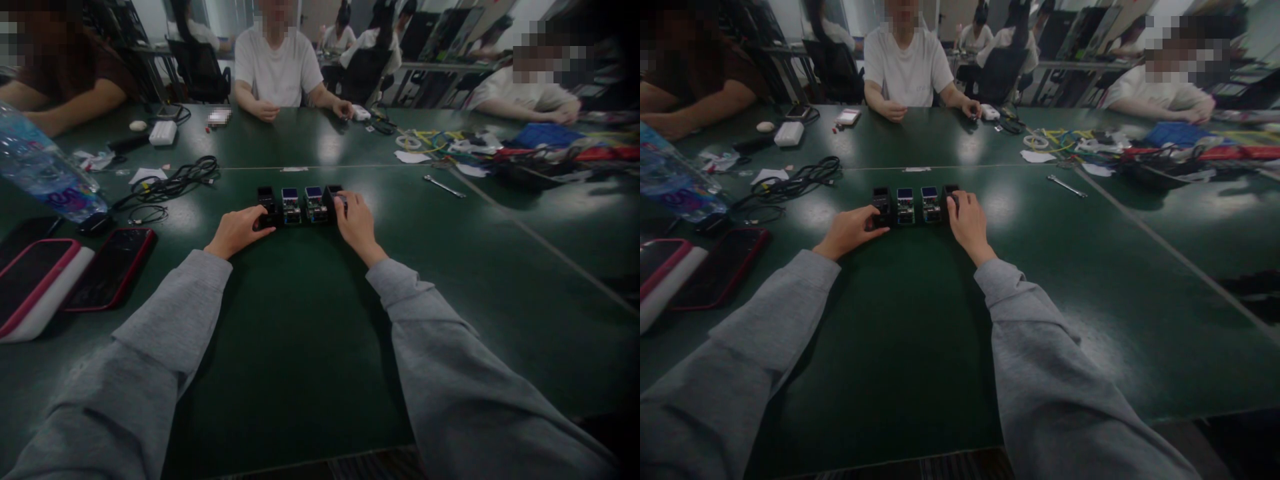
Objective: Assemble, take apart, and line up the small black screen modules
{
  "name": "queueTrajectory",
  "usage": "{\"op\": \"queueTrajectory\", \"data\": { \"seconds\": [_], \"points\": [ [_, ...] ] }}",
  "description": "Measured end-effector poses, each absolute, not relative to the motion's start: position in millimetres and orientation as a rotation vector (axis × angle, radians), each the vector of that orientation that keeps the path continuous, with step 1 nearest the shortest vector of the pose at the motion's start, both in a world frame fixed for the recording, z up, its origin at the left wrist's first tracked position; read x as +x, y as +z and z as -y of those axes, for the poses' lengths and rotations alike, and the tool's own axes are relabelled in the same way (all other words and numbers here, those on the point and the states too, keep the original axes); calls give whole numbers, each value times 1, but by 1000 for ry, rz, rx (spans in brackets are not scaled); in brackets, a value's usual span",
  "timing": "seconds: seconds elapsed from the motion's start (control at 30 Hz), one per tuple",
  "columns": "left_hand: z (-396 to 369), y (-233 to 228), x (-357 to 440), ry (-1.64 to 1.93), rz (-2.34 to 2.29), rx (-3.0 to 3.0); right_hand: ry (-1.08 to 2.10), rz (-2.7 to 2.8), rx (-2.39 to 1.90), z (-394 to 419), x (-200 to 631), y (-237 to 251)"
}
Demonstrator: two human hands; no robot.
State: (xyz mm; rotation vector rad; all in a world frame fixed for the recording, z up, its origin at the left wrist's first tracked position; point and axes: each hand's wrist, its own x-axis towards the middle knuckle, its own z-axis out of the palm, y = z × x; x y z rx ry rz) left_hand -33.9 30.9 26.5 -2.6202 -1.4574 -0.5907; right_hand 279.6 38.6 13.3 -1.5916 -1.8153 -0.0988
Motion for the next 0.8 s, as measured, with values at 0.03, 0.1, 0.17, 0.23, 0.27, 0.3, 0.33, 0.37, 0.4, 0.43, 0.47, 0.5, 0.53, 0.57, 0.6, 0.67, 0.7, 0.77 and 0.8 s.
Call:
{"op": "queueTrajectory", "data": {
  "seconds": [0.03,0.1,0.17,0.23,0.27,0.3,0.33,0.37,0.4,0.43,0.47,0.5,0.53,0.57,0.6,0.67,0.7,0.77,0.8],
  "points": [
    [-31,27,-33,-590,1466,-2613,-106,1812,-1592,-39,280,13],
    [-30,28,-32,-594,1470,-2602,-114,1805,-1590,-39,279,12],
    [-29,29,-32,-602,1468,-2595,-115,1800,-1586,-40,279,12],
    [-28,29,-31,-608,1462,-2590,-114,1798,-1579,-39,279,12],
    [-28,29,-31,-612,1457,-2586,-115,1796,-1577,-39,279,12],
    [-28,29,-31,-616,1450,-2582,-115,1797,-1576,-39,279,13],
    [-28,29,-31,-618,1441,-2579,-114,1799,-1576,-39,279,13],
    [-28,29,-31,-617,1434,-2576,-113,1800,-1579,-39,279,13],
    [-28,29,-31,-613,1427,-2573,-112,1801,-1583,-39,279,13],
    [-28,29,-31,-609,1422,-2567,-111,1800,-1588,-39,279,12],
    [-28,28,-31,-607,1414,-2561,-113,1800,-1590,-40,279,12],
    [-28,28,-31,-609,1407,-2553,-116,1799,-1590,-40,279,12],
    [-28,28,-31,-614,1400,-2548,-120,1798,-1589,-40,279,11],
    [-28,27,-32,-623,1393,-2543,-124,1798,-1589,-40,279,11],
    [-28,27,-32,-630,1386,-2541,-126,1799,-1588,-40,279,11],
    [-28,27,-32,-638,1373,-2541,-126,1802,-1588,-40,279,11],
    [-28,26,-33,-641,1368,-2537,-125,1804,-1587,-40,279,11],
    [-29,26,-33,-641,1357,-2526,-127,1810,-1584,-40,279,12],
    [-29,26,-33,-639,1350,-2520,-128,1811,-1583,-40,279,12]
  ]
}}
